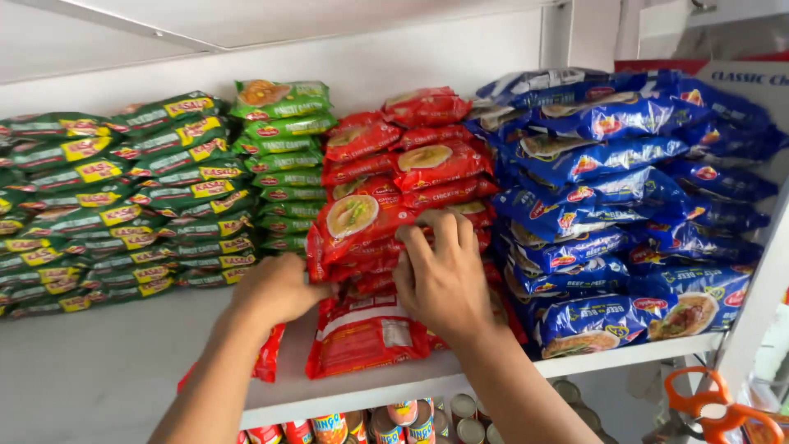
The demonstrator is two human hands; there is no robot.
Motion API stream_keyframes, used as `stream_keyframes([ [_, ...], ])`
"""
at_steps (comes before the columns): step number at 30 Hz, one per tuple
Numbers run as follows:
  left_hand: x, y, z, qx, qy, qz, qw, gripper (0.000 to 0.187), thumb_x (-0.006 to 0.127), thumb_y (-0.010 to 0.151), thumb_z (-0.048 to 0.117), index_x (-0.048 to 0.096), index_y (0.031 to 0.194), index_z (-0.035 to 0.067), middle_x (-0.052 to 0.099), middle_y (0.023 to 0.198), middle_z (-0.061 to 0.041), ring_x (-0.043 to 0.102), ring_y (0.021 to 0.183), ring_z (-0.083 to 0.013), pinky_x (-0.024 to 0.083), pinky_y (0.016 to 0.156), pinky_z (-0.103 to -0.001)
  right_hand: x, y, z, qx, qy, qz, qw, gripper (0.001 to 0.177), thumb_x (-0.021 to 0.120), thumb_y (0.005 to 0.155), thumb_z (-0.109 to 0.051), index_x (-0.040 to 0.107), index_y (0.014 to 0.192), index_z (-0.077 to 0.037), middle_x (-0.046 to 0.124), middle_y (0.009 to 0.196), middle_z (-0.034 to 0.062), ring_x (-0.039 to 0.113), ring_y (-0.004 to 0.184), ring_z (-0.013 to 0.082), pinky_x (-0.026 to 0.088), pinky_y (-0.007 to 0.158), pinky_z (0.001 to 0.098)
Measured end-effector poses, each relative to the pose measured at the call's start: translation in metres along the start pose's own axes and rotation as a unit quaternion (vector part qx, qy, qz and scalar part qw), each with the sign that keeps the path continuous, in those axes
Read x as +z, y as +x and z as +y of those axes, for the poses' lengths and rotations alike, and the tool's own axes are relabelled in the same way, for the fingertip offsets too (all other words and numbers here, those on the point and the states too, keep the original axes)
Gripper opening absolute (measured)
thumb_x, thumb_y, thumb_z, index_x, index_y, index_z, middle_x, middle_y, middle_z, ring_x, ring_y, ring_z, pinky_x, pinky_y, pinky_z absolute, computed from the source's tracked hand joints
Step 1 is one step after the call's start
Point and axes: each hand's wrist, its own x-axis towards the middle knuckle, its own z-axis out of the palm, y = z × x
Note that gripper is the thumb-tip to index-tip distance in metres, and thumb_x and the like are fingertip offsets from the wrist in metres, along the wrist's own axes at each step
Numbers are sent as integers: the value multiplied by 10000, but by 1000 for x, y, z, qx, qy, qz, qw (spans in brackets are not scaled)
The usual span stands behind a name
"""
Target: Stocking instant noodle packs onto shelves from a cardboard box.
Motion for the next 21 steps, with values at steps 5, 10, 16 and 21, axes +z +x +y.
stream_keyframes([
  [5, 8, -3, 4, -63, -36, 84, 994, 468, 769, 777, 489, 787, 1054, 113, 761, 1056, -201, 737, 1008, -386, 587, 875, -488, -3, -4, -1, 8, -2, -7, 1000, 321, 690, 806, -108, 642, 1122, -72, 546, 1201, 196, 517, 1120, 431, 463, 976, 529],
  [10, -18, -7, -3, -109, -11, 206, 972, 414, 727, 867, 471, 760, 1114, 140, 763, 1008, -203, 733, 956, -424, 586, 830, -534, -1, -4, 0, 11, -4, -4, 1000, 323, 693, 812, -110, 638, 1128, -75, 546, 1210, 192, 518, 1138, 429, 466, 978, 528],
  [16, -53, 12, 1, -31, -15, 360, 932, 332, 738, 903, 289, 735, 1223, 198, 756, 956, -202, 721, 881, -434, 569, 764, -549, 3, -4, 1, 2, -6, -24, 1000, 343, 702, 814, -110, 624, 1145, -65, 536, 1225, 198, 520, 1147, 430, 468, 972, 532],
  [21, -69, 64, 13, 92, -53, 468, 877, 349, 770, 876, 166, 752, 1224, 173, 753, 967, -195, 722, 865, -412, 562, 779, -524, 3, -2, 4, -1, -16, -25, 1000, 352, 702, 808, -108, 626, 1150, -68, 536, 1220, 196, 526, 1115, 419, 472, 953, 526],
])
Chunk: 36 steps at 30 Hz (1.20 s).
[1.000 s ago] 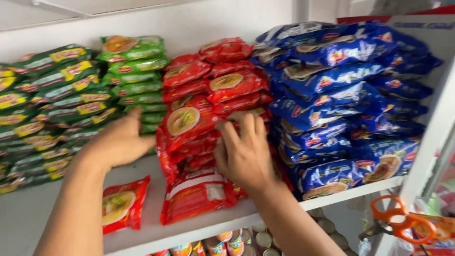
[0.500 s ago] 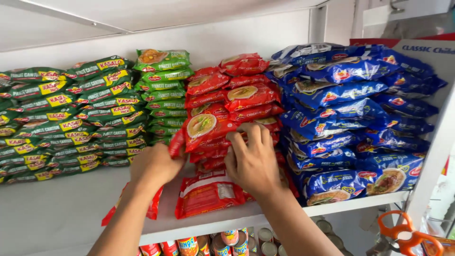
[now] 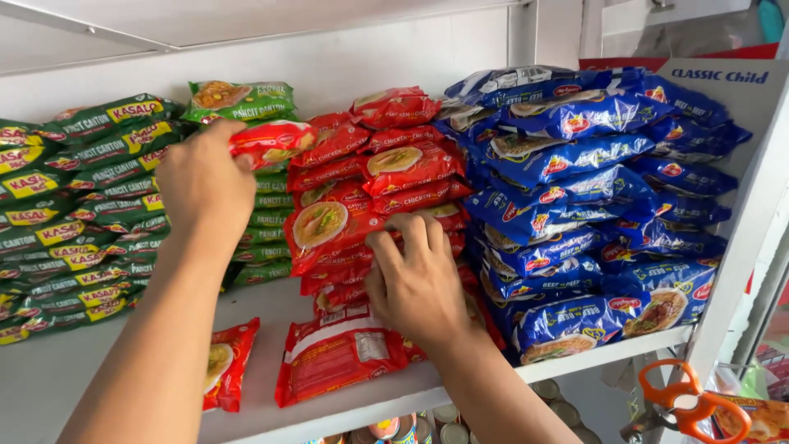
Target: Stocking instant noodle packs onto shelves from a cardboard box.
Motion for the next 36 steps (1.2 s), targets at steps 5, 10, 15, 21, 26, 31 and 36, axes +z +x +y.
stream_keyframes([
  [5, 37, 31, 12, 45, -34, 48, 997, 296, 792, 844, 103, 790, 1136, 151, 760, 950, -184, 721, 885, -399, 561, 796, -508, -2, 2, 3, 18, -6, 0, 1000, 361, 693, 788, -106, 637, 1143, -70, 541, 1207, 194, 529, 1042, 403, 478, 900, 510],
  [10, 61, 36, 23, 41, -71, 9, 997, 322, 780, 835, 104, 791, 1152, 152, 748, 943, -201, 713, 892, -406, 556, 810, -503, -1, 1, 7, 26, -23, 2, 999, 344, 690, 797, -100, 637, 1136, -73, 539, 1210, 189, 529, 1059, 399, 483, 907, 505],
  [15, 87, 39, 25, 73, -104, 16, 992, 321, 747, 886, 94, 794, 1197, 154, 738, 1005, -214, 705, 914, -408, 553, 845, -490, -2, 1, 9, 35, -24, 0, 999, 347, 704, 787, -112, 638, 1126, -79, 541, 1220, 184, 530, 1079, 396, 480, 912, 505],
  [21, 88, 41, 29, 91, -138, -5, 986, 352, 685, 896, 39, 782, 1220, 138, 735, 1065, -209, 695, 965, -411, 538, 885, -476, -1, -1, 9, 35, -35, 3, 999, 353, 706, 791, -115, 631, 1133, -75, 533, 1230, 179, 527, 1141, 401, 475, 948, 505],
  [26, 74, 35, 29, 56, -197, -74, 976, 671, 636, 893, -14, 435, 1522, 109, 472, 1454, -295, 465, 1336, -440, 412, 1105, -464, -2, -1, 9, 35, -30, 4, 999, 362, 710, 789, -113, 637, 1141, -78, 535, 1227, 178, 527, 1123, 393, 477, 941, 505],
  [31, 42, 2, 37, 85, -203, -8, 975, 864, 623, 940, -46, 176, 1664, 111, 222, 1658, -351, 249, 1542, -505, 348, 1223, -505, -1, -3, 10, 33, -11, 8, 999, 366, 706, 793, -103, 640, 1152, -72, 542, 1227, 182, 531, 1104, 392, 483, 938, 501],
  [36, -23, -61, 72, 159, -204, 49, 965, 719, 594, 1031, -2, 236, 1650, 76, 303, 1667, -305, 310, 1579, -474, 335, 1308, -502, -2, -2, 3, 23, 34, 20, 999, 388, 702, 801, -104, 643, 1183, -69, 540, 1227, 186, 530, 1118, 412, 480, 985, 510],
])
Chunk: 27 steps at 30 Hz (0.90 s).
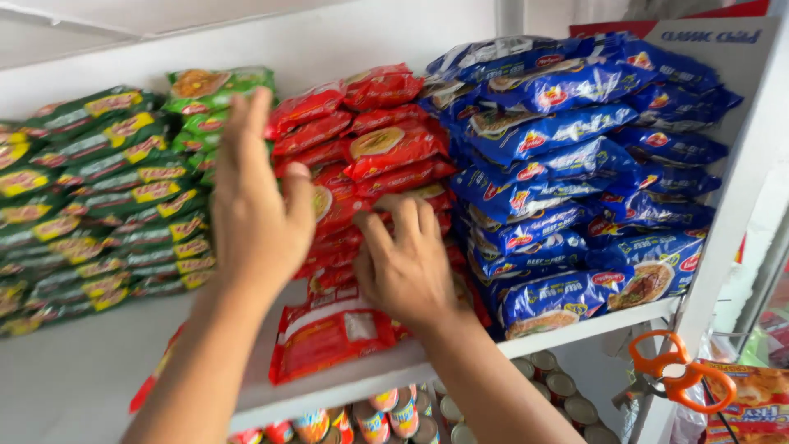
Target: Stocking instant noodle packs onto shelves from a cardboard box.
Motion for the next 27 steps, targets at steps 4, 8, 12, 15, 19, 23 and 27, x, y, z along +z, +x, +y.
stream_keyframes([
  [4, -26, -55, 72, 23, -6, -30, 999, 586, 600, 1080, 198, 357, 1596, 64, 374, 1652, -268, 374, 1566, -464, 335, 1317, -541, -13, -13, -16, -28, 22, 37, 999, 425, 721, 851, -161, 626, 1254, -65, 527, 1298, 192, 514, 1209, 437, 453, 1086, 534],
  [8, -36, -111, 125, 26, -51, -68, 996, 665, 613, 1038, 401, 398, 1560, 51, 313, 1641, -330, 342, 1539, -540, 301, 1286, -611, -34, -44, -40, -38, 25, 66, 997, 413, 729, 915, -204, 636, 1302, -93, 516, 1402, 155, 505, 1317, 403, 448, 1128, 512],
  [12, -42, -165, 159, -12, -55, -89, 994, 741, 616, 1021, 486, 377, 1564, 42, 255, 1628, -382, 308, 1524, -581, 289, 1264, -632, -58, -101, -63, -16, 40, 23, 999, 401, 710, 956, -205, 644, 1335, -92, 494, 1485, 137, 486, 1390, 387, 446, 1161, 502],
  [15, -44, -206, 185, -25, -20, -96, 995, 766, 604, 1007, 526, 367, 1568, 60, 254, 1623, -375, 299, 1525, -573, 279, 1261, -643, -79, -142, -72, -17, 58, -14, 998, 418, 705, 970, -211, 645, 1366, -91, 457, 1538, 157, 458, 1422, 397, 435, 1171, 503],
  [19, -39, -261, 225, -62, -34, -97, 993, 768, 579, 1006, 532, 352, 1577, 72, 256, 1624, -371, 308, 1526, -556, 279, 1259, -644, -106, -196, -80, 7, 77, -53, 996, 417, 716, 972, -219, 649, 1366, -100, 451, 1543, 169, 448, 1427, 398, 434, 1171, 494],
  [23, -28, -333, 276, -161, -75, -122, 976, 759, 585, 1008, 490, 342, 1583, 58, 242, 1626, -388, 315, 1518, -564, 301, 1238, -616, -131, -277, -83, 55, 99, -141, 984, 421, 699, 968, -231, 638, 1362, -95, 455, 1536, 175, 439, 1427, 402, 425, 1162, 494],
  [27, -21, -423, 330, -237, -103, -192, 947, 785, 619, 986, 459, 337, 1578, 29, 243, 1621, -399, 313, 1500, -577, 306, 1208, -605, -159, -403, -83, 115, 110, -253, 954, 469, 668, 950, -225, 602, 1395, -92, 435, 1543, 195, 417, 1436, 415, 411, 1148, 502],
])
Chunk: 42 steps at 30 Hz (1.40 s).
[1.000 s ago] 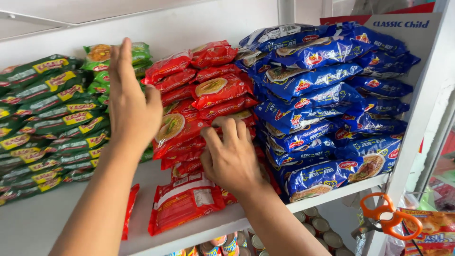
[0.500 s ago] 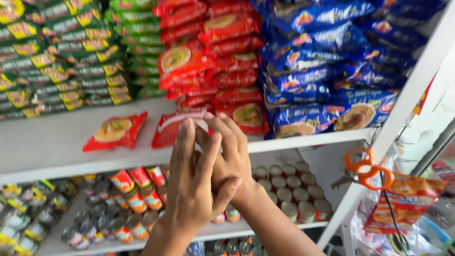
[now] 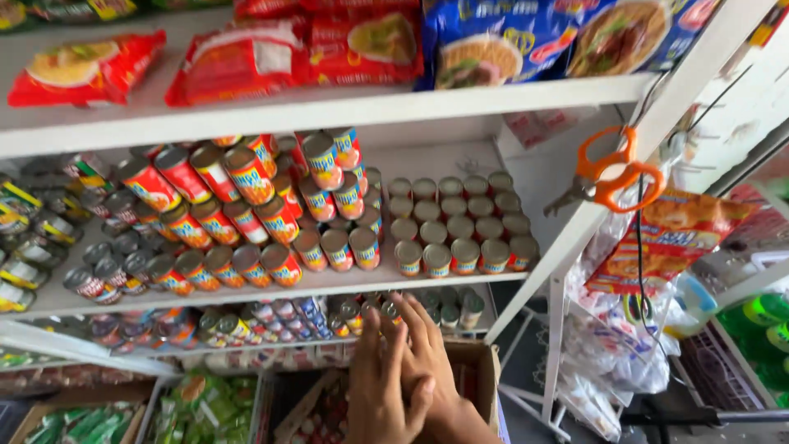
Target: Stocking instant noodle packs onto shelves from a cardboard box.
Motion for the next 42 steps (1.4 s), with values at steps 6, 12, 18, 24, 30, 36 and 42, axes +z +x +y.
stream_keyframes([
  [6, 66, -138, -5, -108, -3, -183, 977, 848, 694, 918, 443, 339, 1551, 5, 286, 1577, -382, 327, 1437, -568, 295, 1149, -611, 27, -155, 15, 159, 45, -215, 963, 620, 609, 910, -228, 463, 1502, -113, 347, 1557, 240, 353, 1441, 431, 378, 1112, 511],
  [12, 74, -182, 26, -233, -39, -324, 916, 787, 648, 951, 381, 319, 1559, 5, 320, 1574, -354, 360, 1418, -535, 342, 1137, -560, 13, -221, -2, 246, 43, -323, 913, 646, 576, 926, -251, 399, 1524, -83, 303, 1593, 261, 303, 1472, 438, 346, 1125, 503],
  [18, 89, -207, 29, -245, -31, -353, 903, 758, 621, 976, 372, 315, 1557, -7, 339, 1574, -334, 350, 1432, -525, 326, 1144, -564, 13, -257, 2, 207, 11, -381, 901, 709, 588, 901, -241, 356, 1533, -19, 303, 1575, 273, 245, 1468, 482, 265, 1177, 548],
  [24, 91, -224, 17, -232, -51, -344, 909, 755, 595, 1000, 366, 293, 1570, -27, 345, 1587, -331, 346, 1463, -522, 313, 1179, -562, 33, -271, -2, 265, 36, -360, 894, 700, 588, 904, -220, 359, 1540, -39, 284, 1596, 252, 227, 1477, 481, 260, 1180, 540],
  [30, 118, -257, -10, -277, -62, -375, 882, 771, 601, 987, 371, 294, 1566, -34, 338, 1585, -336, 341, 1444, -529, 317, 1162, -545, 60, -300, 12, 179, -12, -407, 896, 695, 582, 885, -221, 376, 1525, -46, 330, 1590, 157, 219, 1470, 497, 245, 1190, 566],
  [36, 154, -298, -50, -287, -62, -417, 860, 718, 587, 1013, 374, 349, 1541, -50, 370, 1570, -333, 365, 1461, -519, 316, 1198, -545, 106, -341, 25, 258, 32, -469, 844, 724, 604, 861, -228, 383, 1530, -61, 331, 1592, 133, 242, 1455, 470, 288, 1162, 537],
  [42, 221, -323, -117, -375, -19, -354, 857, 693, 661, 949, 366, 441, 1483, -17, 352, 1546, -392, 377, 1409, -556, 395, 1123, -538, 181, -376, 83, 493, 78, -450, 740, 644, 628, 883, -274, 464, 1486, -116, 437, 1534, 160, 409, 1391, 432, 405, 1093, 488],
])
